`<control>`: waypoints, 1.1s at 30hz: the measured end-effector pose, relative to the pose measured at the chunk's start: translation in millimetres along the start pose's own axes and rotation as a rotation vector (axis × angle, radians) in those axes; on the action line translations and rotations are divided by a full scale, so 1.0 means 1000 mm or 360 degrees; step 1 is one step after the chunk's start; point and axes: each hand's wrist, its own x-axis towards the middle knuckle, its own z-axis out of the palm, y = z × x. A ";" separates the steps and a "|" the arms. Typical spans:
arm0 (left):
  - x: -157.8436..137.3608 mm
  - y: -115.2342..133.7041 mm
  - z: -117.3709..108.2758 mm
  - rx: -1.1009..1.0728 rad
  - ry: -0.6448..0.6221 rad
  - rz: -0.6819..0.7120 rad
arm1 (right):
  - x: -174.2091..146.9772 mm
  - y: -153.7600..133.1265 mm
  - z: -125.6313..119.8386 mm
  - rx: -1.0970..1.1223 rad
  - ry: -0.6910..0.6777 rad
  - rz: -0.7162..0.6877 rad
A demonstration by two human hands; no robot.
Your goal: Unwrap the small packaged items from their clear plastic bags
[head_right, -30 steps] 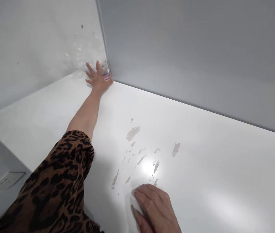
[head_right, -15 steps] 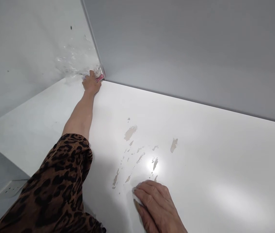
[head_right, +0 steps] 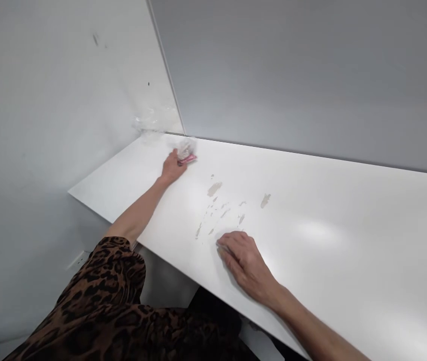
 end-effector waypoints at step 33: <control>-0.191 0.290 0.072 -0.1252 -0.0240 0.0547 | 0.006 0.078 -0.136 0.1349 0.1783 0.0279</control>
